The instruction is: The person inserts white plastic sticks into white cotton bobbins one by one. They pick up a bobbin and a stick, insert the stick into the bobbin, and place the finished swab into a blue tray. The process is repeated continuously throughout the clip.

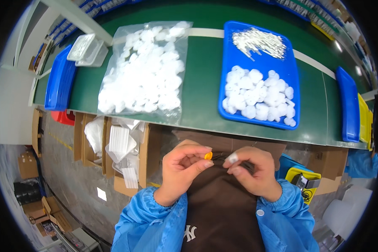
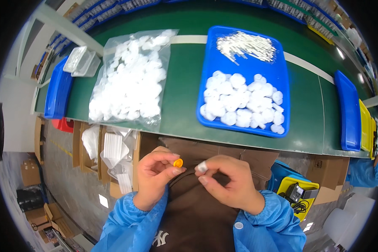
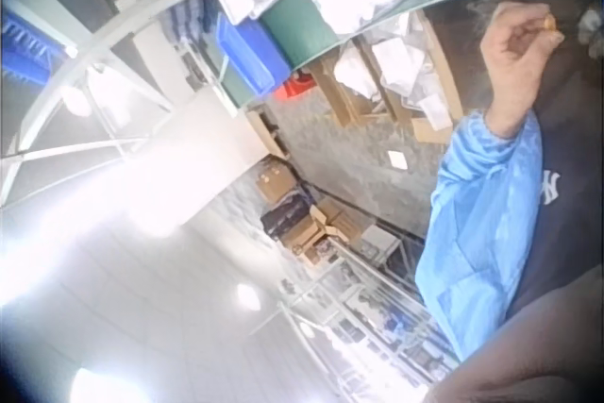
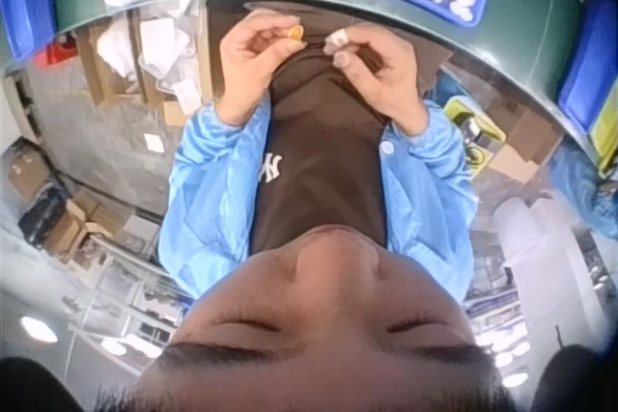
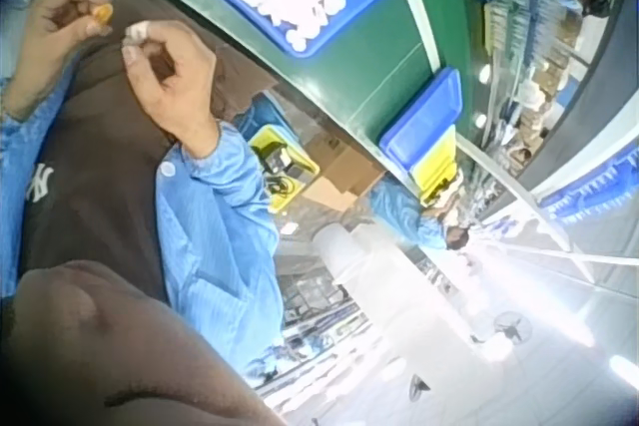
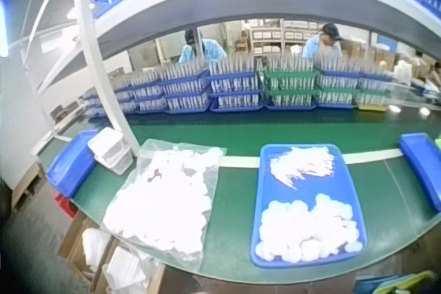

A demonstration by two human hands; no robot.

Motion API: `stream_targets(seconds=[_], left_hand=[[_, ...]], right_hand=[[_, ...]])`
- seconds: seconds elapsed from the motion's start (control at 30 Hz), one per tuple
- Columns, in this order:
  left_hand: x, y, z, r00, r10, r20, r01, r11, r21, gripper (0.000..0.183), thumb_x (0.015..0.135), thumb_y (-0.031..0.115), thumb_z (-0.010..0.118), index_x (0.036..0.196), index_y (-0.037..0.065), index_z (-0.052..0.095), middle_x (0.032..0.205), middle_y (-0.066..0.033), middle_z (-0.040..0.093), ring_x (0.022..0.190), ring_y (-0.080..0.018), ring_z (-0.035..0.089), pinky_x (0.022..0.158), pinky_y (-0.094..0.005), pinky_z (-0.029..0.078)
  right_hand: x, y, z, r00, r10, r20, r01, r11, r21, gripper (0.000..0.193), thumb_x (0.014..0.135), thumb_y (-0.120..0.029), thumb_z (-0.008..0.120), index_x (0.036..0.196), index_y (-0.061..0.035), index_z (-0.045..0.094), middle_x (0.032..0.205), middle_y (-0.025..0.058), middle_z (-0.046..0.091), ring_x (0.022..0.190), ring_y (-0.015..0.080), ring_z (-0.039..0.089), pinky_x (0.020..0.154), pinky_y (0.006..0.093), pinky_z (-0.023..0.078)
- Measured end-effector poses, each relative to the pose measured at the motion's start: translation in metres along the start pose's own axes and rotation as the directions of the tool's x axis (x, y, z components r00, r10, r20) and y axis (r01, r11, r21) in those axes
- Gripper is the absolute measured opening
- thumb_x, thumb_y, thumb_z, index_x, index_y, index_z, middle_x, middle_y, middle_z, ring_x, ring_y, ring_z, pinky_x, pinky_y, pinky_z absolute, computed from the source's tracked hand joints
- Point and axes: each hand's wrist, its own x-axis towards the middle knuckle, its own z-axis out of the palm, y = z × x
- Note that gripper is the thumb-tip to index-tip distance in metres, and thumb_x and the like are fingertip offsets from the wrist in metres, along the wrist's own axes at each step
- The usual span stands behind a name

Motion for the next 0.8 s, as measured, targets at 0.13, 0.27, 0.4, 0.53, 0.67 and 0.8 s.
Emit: stream_targets(seconds=[0.13, 0.27, 0.4, 0.53, 0.67, 0.8], left_hand=[[0.037, 0.009, 0.035, 0.996, -0.038, 0.085, 0.043, 0.998, -0.048, 0.031, 0.095, -0.017, 0.075, 0.124, -0.009, 0.073, 0.124, -0.0158, 0.069, 0.114, -0.0251, 0.076, 0.099, -0.0365, 0.065], [0.08, 0.021, 0.058, 0.982, -0.015, 0.189, -0.007, 0.994, 0.113, 0.029, 0.094, -0.014, 0.078, 0.122, -0.007, 0.073, 0.121, -0.0165, 0.071, 0.109, -0.0242, 0.076, 0.096, -0.0359, 0.065], [0.124, 0.026, 0.075, 0.964, -0.059, 0.259, -0.009, 0.967, 0.254, 0.028, 0.093, -0.01, 0.082, 0.119, -0.004, 0.074, 0.115, -0.0159, 0.072, 0.105, -0.0217, 0.073, 0.092, -0.0344, 0.062], [0.156, 0.025, 0.091, 0.96, -0.115, 0.255, 0.047, 0.965, 0.257, 0.026, 0.094, -0.009, 0.081, 0.118, -0.003, 0.073, 0.115, -0.0156, 0.072, 0.103, -0.0212, 0.073, 0.09, -0.0343, 0.062], [0.183, 0.024, 0.096, 0.955, -0.149, 0.258, 0.098, 0.975, 0.202, 0.023, 0.096, -0.009, 0.079, 0.118, -0.004, 0.073, 0.115, -0.0152, 0.073, 0.104, -0.021, 0.074, 0.092, -0.0338, 0.062], [0.203, 0.022, 0.098, 0.94, -0.2, 0.277, 0.16, 0.974, 0.161, 0.022, 0.1, -0.008, 0.075, 0.121, -0.004, 0.074, 0.116, -0.0158, 0.073, 0.107, -0.0235, 0.076, 0.095, -0.0345, 0.063]], right_hand=[[0.02, -0.01, -0.013, 0.992, 0.045, -0.12, -0.017, 0.974, 0.226, 0.028, 0.095, 0.001, 0.08, 0.121, 0.0015, 0.071, 0.111, 0.0089, 0.077, 0.088, 0.0124, 0.073, 0.083, 0.0278, 0.058], [0.036, -0.009, -0.043, 0.989, 0.004, -0.147, 0.028, 0.976, 0.215, 0.026, 0.095, 0.005, 0.077, 0.12, 0.0011, 0.07, 0.104, 0.0058, 0.074, 0.088, 0.0115, 0.072, 0.082, 0.0269, 0.058], [0.053, -0.014, -0.071, 0.977, 0.128, -0.17, -0.057, 0.928, 0.369, 0.022, 0.097, 0.004, 0.076, 0.118, 0.0012, 0.069, 0.103, 0.0044, 0.073, 0.09, 0.0097, 0.072, 0.083, 0.0266, 0.058], [0.072, -0.017, -0.097, 0.961, 0.253, -0.108, -0.147, 0.804, 0.576, 0.021, 0.099, 0.003, 0.076, 0.118, 0.0016, 0.068, 0.103, 0.0046, 0.074, 0.092, 0.0087, 0.072, 0.084, 0.0265, 0.058], [0.089, -0.019, -0.118, 0.963, 0.242, -0.116, -0.156, 0.857, 0.492, 0.02, 0.099, 0.002, 0.076, 0.118, 0.0015, 0.068, 0.102, 0.0051, 0.073, 0.092, 0.009, 0.071, 0.084, 0.0266, 0.058], [0.101, -0.014, -0.135, 0.975, 0.195, -0.105, -0.141, 0.913, 0.383, 0.016, 0.099, 0.002, 0.076, 0.113, 0.0009, 0.068, 0.102, 0.0053, 0.071, 0.09, 0.0091, 0.07, 0.084, 0.0268, 0.058]])
